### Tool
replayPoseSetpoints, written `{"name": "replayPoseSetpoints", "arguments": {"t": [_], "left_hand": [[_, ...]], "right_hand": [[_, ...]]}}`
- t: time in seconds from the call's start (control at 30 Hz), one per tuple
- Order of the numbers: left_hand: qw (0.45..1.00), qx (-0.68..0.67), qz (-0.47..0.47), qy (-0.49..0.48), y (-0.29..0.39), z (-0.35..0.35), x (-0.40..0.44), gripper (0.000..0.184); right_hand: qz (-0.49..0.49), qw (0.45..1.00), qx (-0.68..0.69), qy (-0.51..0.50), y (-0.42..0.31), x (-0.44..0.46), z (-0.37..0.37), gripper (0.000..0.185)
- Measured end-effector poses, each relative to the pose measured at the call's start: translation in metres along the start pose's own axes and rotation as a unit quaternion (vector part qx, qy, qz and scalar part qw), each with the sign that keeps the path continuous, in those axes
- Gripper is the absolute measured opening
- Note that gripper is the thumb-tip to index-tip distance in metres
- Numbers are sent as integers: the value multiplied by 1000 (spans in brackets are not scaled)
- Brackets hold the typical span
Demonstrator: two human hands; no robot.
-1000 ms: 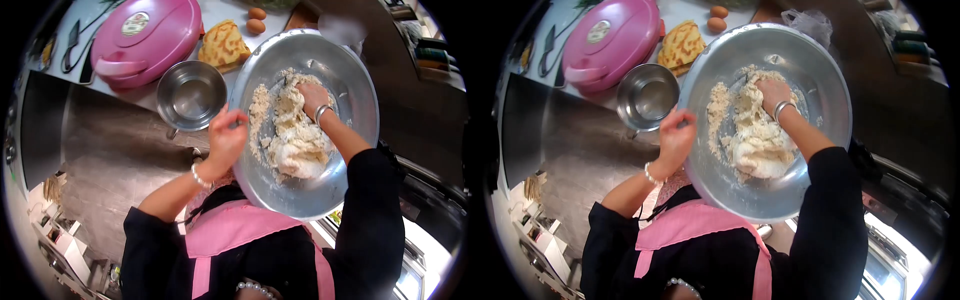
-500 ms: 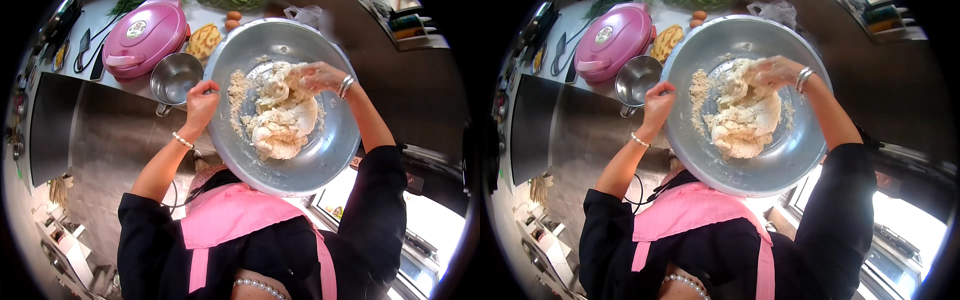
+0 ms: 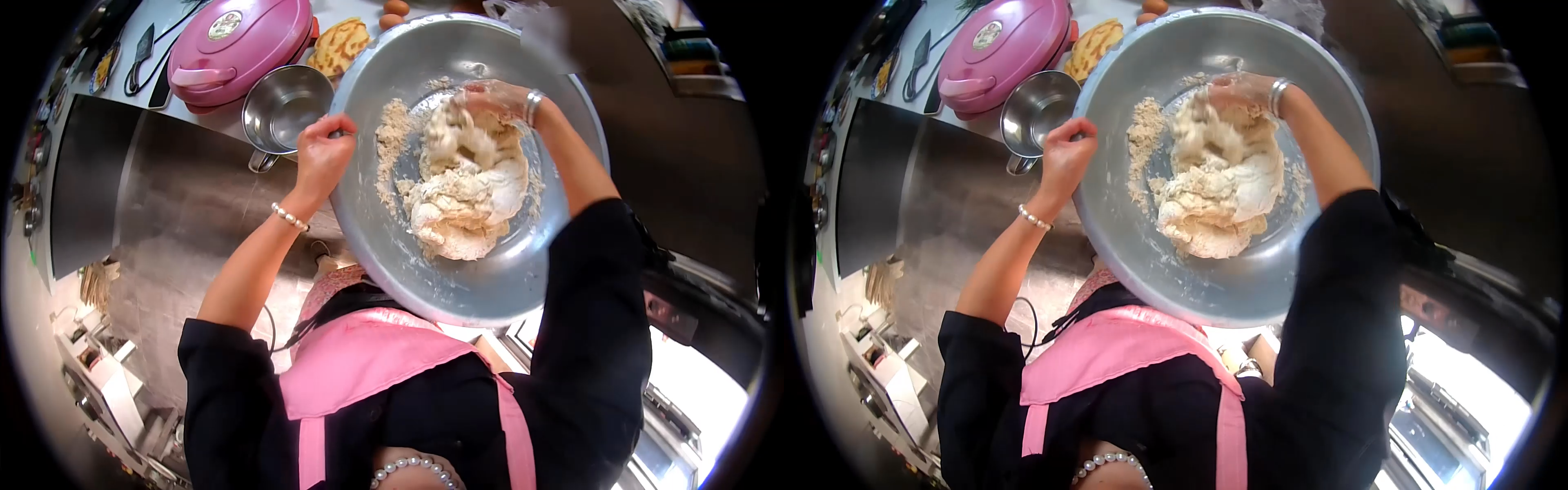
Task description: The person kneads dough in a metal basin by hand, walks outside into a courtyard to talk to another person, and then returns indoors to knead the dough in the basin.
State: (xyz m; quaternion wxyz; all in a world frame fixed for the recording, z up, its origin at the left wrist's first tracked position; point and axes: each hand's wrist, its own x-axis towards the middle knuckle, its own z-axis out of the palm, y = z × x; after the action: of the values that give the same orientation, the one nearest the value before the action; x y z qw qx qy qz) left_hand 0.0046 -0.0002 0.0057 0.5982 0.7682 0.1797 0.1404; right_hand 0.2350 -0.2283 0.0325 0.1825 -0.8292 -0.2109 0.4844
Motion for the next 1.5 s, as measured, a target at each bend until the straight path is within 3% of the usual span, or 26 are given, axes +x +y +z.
{"name": "replayPoseSetpoints", "arguments": {"t": [0.07,0.13,0.27,0.33,0.37,0.43,0.47,0.53,0.63,0.8,0.9,1.13,1.23,1.37,1.5], "left_hand": [[1000,-22,-1,-5,-7,1,2,12],[999,-37,0,-10,-11,2,0,14],[999,-39,36,4,-14,5,4,16],[998,-43,41,8,-18,6,2,14],[998,-52,40,6,-17,5,0,12],[998,-55,43,1,-16,6,1,11],[998,-48,41,-2,-16,6,0,11],[998,-49,42,1,-13,4,-2,11],[996,-75,53,8,-7,6,1,12],[996,-67,51,-20,-4,4,1,10],[999,-22,32,-38,-3,-1,2,8],[998,-44,20,-39,-6,2,0,10],[998,-41,8,-47,-6,0,0,9],[997,-29,41,-54,-7,0,0,7],[997,-27,13,-67,-3,-2,0,6]], "right_hand": [[-113,993,-36,-13,-35,-71,15,60],[-43,957,-287,28,-66,-133,51,41],[-33,931,-332,149,-64,-214,134,13],[-28,897,-387,210,-44,-231,171,11],[-56,908,-367,194,-29,-232,183,11],[-92,911,-369,160,-8,-229,202,11],[-32,905,-403,131,-6,-225,209,10],[-88,907,-399,104,4,-213,209,8],[-20,907,-422,12,1,-195,200,6],[56,912,-407,-13,-26,-163,179,8],[41,920,-389,25,-27,-140,173,2],[9,905,-410,116,-27,-101,159,11],[5,900,-421,112,-32,-83,149,9],[-116,885,-398,210,-17,-61,139,5],[-123,867,-412,252,-16,-36,133,5]]}}
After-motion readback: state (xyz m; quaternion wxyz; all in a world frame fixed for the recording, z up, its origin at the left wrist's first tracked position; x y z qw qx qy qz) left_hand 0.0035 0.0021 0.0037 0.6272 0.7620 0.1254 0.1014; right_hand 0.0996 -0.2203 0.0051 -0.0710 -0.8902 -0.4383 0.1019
